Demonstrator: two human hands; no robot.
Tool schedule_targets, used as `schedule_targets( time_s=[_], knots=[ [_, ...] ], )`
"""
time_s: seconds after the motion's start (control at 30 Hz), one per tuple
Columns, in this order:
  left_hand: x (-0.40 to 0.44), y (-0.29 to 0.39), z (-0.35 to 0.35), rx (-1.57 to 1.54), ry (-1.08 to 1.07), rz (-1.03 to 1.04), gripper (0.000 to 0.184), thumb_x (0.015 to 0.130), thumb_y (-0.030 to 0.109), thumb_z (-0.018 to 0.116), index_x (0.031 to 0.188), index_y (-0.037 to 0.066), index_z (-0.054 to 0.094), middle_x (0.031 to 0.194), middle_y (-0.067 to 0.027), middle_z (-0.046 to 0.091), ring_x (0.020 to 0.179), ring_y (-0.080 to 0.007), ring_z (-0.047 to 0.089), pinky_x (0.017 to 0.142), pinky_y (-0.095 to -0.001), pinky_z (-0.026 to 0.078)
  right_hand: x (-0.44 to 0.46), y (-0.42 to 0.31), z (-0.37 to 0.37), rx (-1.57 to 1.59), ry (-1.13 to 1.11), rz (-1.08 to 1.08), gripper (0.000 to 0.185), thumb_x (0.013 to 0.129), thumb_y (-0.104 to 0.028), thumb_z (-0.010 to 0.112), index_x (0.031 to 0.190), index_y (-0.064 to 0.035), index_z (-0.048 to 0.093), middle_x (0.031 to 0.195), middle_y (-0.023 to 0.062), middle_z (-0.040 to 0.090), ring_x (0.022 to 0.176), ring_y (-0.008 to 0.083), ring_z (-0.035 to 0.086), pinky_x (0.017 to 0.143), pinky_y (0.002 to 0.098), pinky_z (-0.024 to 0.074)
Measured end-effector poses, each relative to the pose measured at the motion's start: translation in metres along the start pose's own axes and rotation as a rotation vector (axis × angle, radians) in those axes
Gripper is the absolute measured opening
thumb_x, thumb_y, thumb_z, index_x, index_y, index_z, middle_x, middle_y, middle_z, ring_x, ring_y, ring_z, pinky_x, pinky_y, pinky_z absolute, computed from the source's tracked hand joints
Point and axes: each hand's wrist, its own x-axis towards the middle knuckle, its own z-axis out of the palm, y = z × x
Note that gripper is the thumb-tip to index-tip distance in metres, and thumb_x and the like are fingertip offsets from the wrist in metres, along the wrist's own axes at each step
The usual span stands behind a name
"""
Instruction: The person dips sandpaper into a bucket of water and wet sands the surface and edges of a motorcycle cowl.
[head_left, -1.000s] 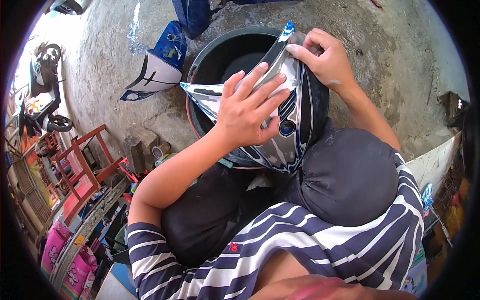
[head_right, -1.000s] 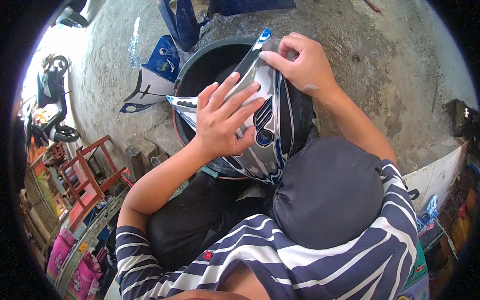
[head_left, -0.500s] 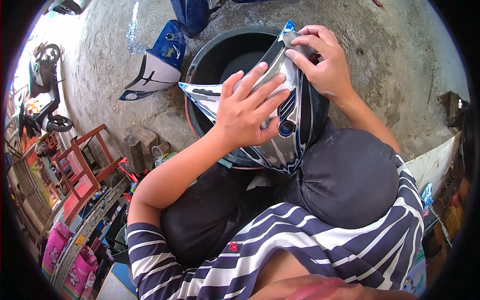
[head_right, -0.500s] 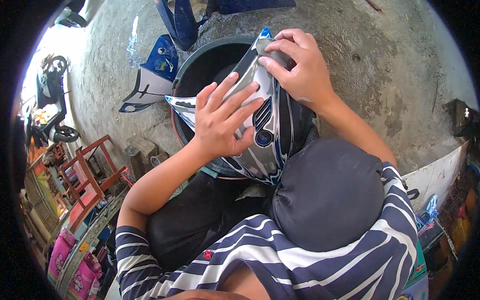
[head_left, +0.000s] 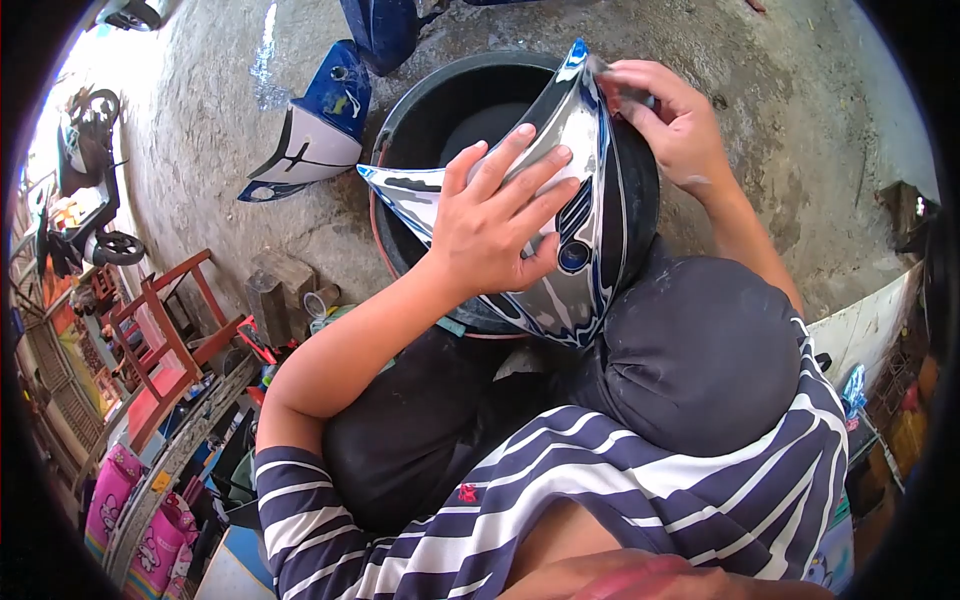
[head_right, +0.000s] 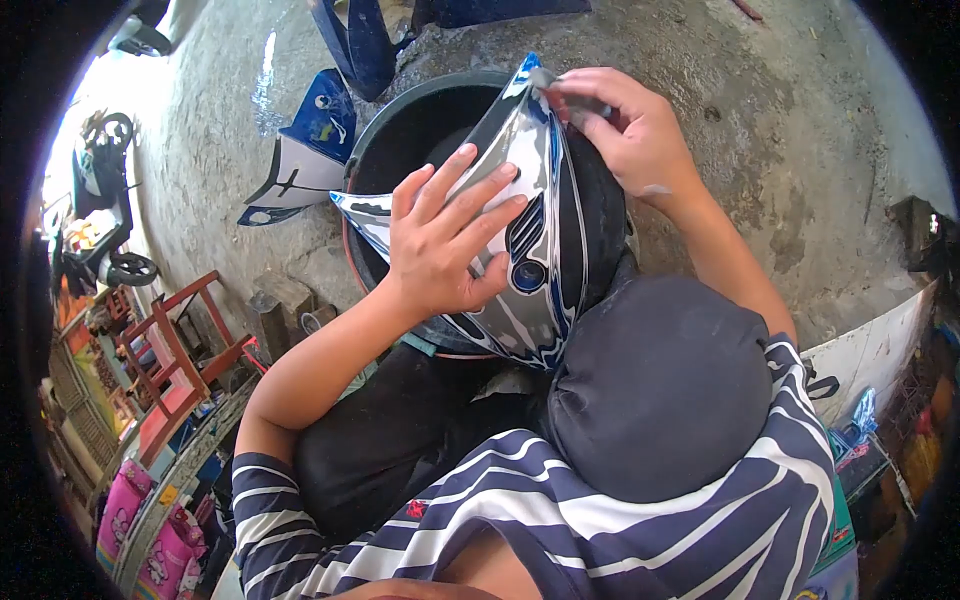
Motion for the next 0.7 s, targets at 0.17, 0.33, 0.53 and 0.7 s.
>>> schedule_targets(
  time_s=[0.17, 0.33, 0.53, 0.7],
  knots=[
    [0.000, 0.000, -0.001, -0.001, -0.004, 0.002, 0.050, 0.084, 0.033, 0.071, 0.132, 0.021, 0.080, 0.154, -0.0031, 0.070, 0.154, -0.0344, 0.054, 0.125, -0.0522, 0.030, 0.004, 0.005, 0.003, 0.589, 0.027, 0.336, 0.027, 0.103, -0.001, 0.075, 0.128, 0.0052, 0.073, 0.121, 0.0143, 0.079, 0.115, 0.0183, 0.074, 0.106, 0.0317, 0.0564],
    [0.000, 0.000, -0.002, 0.000, -0.013, -0.006, 0.049, 0.085, 0.033, 0.071, 0.132, 0.022, 0.080, 0.154, -0.0030, 0.070, 0.154, -0.0343, 0.054, 0.125, -0.0522, 0.031, 0.006, -0.002, 0.008, 0.099, -0.024, 0.120, 0.030, 0.098, -0.004, 0.078, 0.127, 0.0009, 0.077, 0.122, 0.0085, 0.078, 0.108, 0.0127, 0.072, 0.097, 0.0306, 0.0573],
    [0.000, 0.000, -0.001, 0.002, -0.007, -0.003, 0.049, 0.084, 0.032, 0.072, 0.132, 0.022, 0.080, 0.154, -0.0027, 0.070, 0.154, -0.0339, 0.053, 0.125, -0.0519, 0.031, 0.003, -0.015, 0.010, -0.600, 0.180, -0.272, 0.022, 0.095, -0.012, 0.083, 0.117, -0.0043, 0.081, 0.122, 0.0108, 0.076, 0.111, 0.0290, 0.070, 0.095, 0.0393, 0.0563],
    [0.000, 0.000, -0.001, 0.001, -0.003, -0.006, 0.048, 0.084, 0.031, 0.072, 0.131, 0.022, 0.080, 0.154, -0.0026, 0.070, 0.154, -0.0337, 0.054, 0.125, -0.0518, 0.031, 0.003, -0.010, 0.009, -0.309, 0.129, -0.305, 0.008, 0.102, -0.003, 0.075, 0.110, -0.0020, 0.076, 0.119, 0.0099, 0.081, 0.111, 0.0279, 0.075, 0.098, 0.0391, 0.0579]
  ],
)
